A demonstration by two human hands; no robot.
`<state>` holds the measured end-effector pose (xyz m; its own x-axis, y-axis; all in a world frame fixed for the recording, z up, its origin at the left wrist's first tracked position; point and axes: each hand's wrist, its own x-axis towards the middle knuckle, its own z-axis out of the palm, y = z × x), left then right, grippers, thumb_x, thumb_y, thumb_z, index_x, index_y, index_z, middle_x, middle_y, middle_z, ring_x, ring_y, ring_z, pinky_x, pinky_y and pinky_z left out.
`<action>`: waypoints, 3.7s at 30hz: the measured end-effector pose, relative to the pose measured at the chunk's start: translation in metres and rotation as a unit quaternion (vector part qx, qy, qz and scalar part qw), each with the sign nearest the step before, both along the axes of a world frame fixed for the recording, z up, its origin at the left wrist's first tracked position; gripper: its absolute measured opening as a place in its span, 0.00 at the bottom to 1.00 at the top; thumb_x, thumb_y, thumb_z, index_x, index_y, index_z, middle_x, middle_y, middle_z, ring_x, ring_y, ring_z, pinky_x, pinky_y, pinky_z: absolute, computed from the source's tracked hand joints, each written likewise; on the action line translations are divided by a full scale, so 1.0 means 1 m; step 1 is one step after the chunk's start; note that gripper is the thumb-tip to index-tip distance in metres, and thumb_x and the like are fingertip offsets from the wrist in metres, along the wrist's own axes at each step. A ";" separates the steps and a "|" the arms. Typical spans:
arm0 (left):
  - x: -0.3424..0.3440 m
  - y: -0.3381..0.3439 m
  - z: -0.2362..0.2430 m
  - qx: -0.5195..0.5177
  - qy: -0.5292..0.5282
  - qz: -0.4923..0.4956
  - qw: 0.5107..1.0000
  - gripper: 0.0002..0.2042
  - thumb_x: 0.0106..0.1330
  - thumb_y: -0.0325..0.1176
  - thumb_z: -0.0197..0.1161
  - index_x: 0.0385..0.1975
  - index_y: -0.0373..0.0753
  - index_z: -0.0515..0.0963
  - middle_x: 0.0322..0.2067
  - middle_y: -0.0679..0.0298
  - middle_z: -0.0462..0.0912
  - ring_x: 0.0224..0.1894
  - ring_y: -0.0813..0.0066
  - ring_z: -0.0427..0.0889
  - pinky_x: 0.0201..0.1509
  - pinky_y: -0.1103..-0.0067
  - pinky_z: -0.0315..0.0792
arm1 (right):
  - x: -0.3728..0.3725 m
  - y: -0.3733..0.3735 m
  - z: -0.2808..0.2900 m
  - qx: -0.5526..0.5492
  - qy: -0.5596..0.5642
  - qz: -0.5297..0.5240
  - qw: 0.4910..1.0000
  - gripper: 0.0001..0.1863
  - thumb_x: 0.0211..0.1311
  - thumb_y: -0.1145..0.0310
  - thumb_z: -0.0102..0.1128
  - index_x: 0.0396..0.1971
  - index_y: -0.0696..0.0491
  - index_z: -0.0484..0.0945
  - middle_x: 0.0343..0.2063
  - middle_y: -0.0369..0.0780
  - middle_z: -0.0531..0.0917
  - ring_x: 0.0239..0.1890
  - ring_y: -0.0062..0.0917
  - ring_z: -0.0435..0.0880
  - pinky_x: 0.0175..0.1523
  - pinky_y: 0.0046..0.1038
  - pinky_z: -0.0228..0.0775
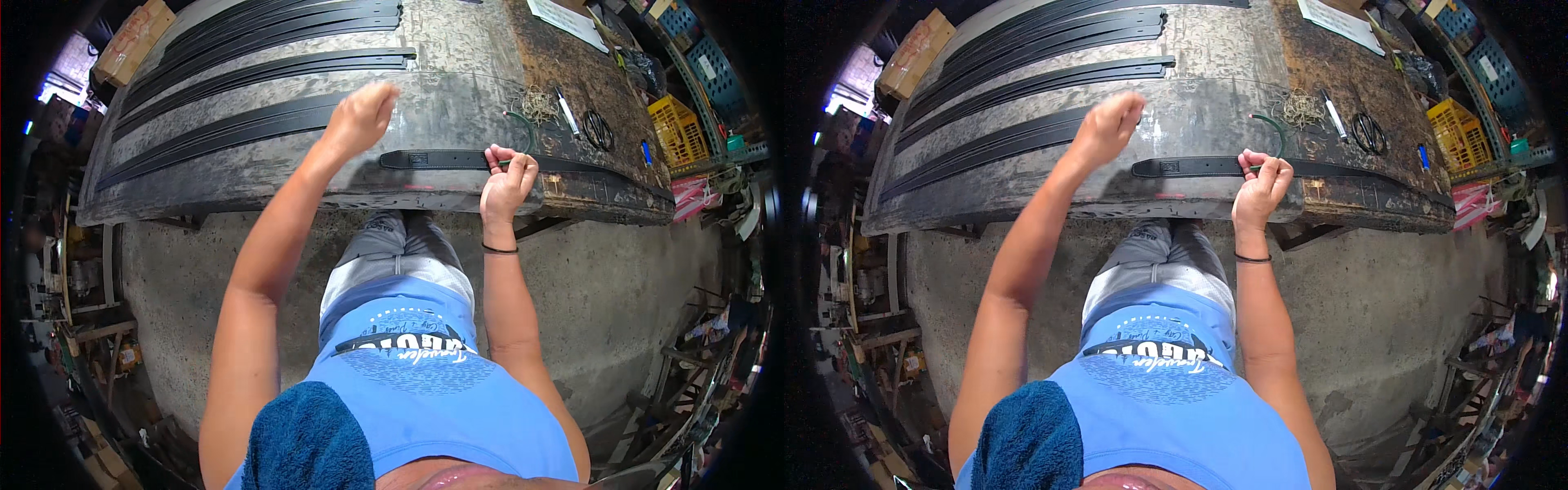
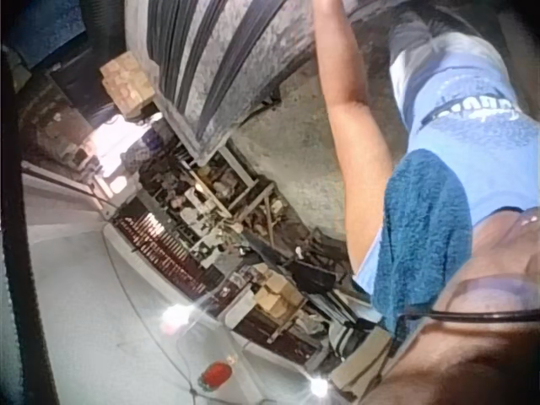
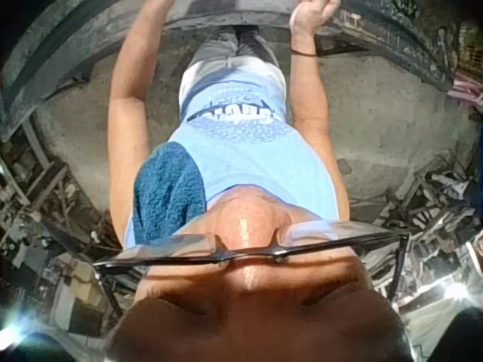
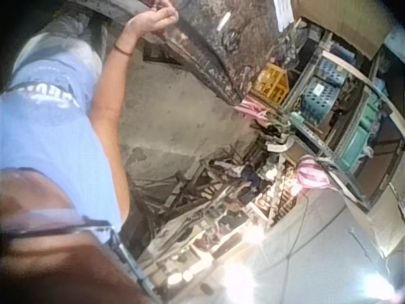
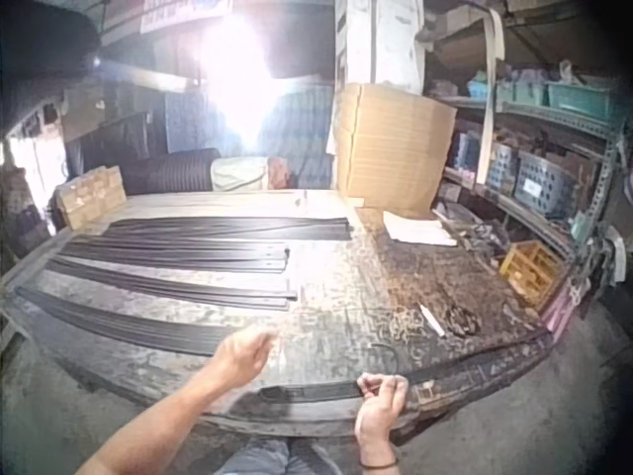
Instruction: Measuring and cutting long leather straps using a template and scissors on a workbench.
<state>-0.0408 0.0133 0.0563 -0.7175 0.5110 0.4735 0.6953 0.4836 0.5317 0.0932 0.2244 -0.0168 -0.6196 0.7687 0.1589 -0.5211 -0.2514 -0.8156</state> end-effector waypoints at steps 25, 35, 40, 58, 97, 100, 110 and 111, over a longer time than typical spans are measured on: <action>0.045 -0.030 -0.051 -0.093 -0.126 0.006 0.988 0.08 0.59 0.35 0.65 0.36 0.42 0.81 0.31 0.63 0.79 0.43 0.60 0.77 0.49 0.65 0.70 | 0.003 -0.003 -0.002 0.070 -0.032 0.002 0.997 0.09 0.74 0.65 0.46 0.37 0.55 0.67 0.32 0.39 0.81 0.33 0.21 0.79 0.44 0.22 0.73; 0.060 -0.054 -0.065 -0.078 0.123 -0.080 0.986 0.11 0.57 0.29 0.64 0.41 0.41 0.79 0.43 0.65 0.80 0.50 0.63 0.77 0.49 0.69 0.70 | -0.002 -0.033 -0.009 0.202 -0.089 0.110 0.969 0.06 0.69 0.71 0.55 0.34 0.58 0.73 0.31 0.37 0.82 0.35 0.17 0.80 0.44 0.21 0.74; 0.062 -0.058 -0.056 -0.111 0.136 -0.096 0.980 0.15 0.59 0.34 0.65 0.46 0.42 0.79 0.44 0.65 0.81 0.51 0.64 0.77 0.51 0.69 0.69 | -0.004 -0.041 -0.014 0.262 -0.114 0.097 0.953 0.08 0.66 0.71 0.58 0.28 0.58 0.74 0.31 0.36 0.77 0.31 0.15 0.76 0.38 0.20 0.70; 0.061 -0.064 -0.062 -0.048 0.063 -0.081 0.994 0.09 0.53 0.30 0.67 0.32 0.41 0.75 0.45 0.64 0.84 0.54 0.65 0.79 0.55 0.68 0.68 | 0.007 -0.047 0.001 0.484 -0.109 0.082 0.864 0.04 0.56 0.76 0.64 0.29 0.57 0.77 0.36 0.41 0.76 0.35 0.27 0.76 0.36 0.26 0.70; 0.054 -0.059 -0.060 -0.117 0.155 -0.131 0.972 0.11 0.59 0.32 0.64 0.41 0.39 0.78 0.44 0.59 0.81 0.50 0.61 0.78 0.53 0.69 0.71 | 0.001 -0.037 -0.012 0.348 -0.091 0.122 0.925 0.05 0.68 0.75 0.54 0.32 0.59 0.74 0.40 0.38 0.73 0.39 0.20 0.79 0.47 0.22 0.74; 0.049 -0.058 -0.063 -0.063 0.127 -0.110 0.984 0.10 0.59 0.28 0.63 0.40 0.36 0.77 0.44 0.57 0.80 0.48 0.58 0.79 0.52 0.67 0.73 | 0.000 -0.035 -0.012 0.362 -0.094 0.120 0.920 0.05 0.69 0.75 0.53 0.32 0.60 0.73 0.41 0.38 0.72 0.39 0.20 0.80 0.48 0.22 0.75; 0.052 -0.022 -0.047 -0.072 0.015 -0.074 0.995 0.08 0.55 0.25 0.64 0.29 0.36 0.70 0.27 0.54 0.74 0.33 0.50 0.73 0.36 0.61 0.67 | 0.000 -0.035 -0.008 0.216 -0.053 0.114 0.968 0.05 0.71 0.71 0.49 0.39 0.56 0.69 0.37 0.38 0.72 0.30 0.16 0.78 0.33 0.21 0.77; 0.054 -0.024 -0.044 -0.072 0.018 -0.087 0.993 0.07 0.56 0.25 0.62 0.30 0.36 0.71 0.28 0.53 0.74 0.34 0.49 0.74 0.38 0.62 0.68 | 0.003 -0.032 -0.005 0.199 -0.047 0.114 0.972 0.05 0.71 0.70 0.50 0.39 0.56 0.69 0.36 0.38 0.73 0.28 0.16 0.78 0.31 0.20 0.75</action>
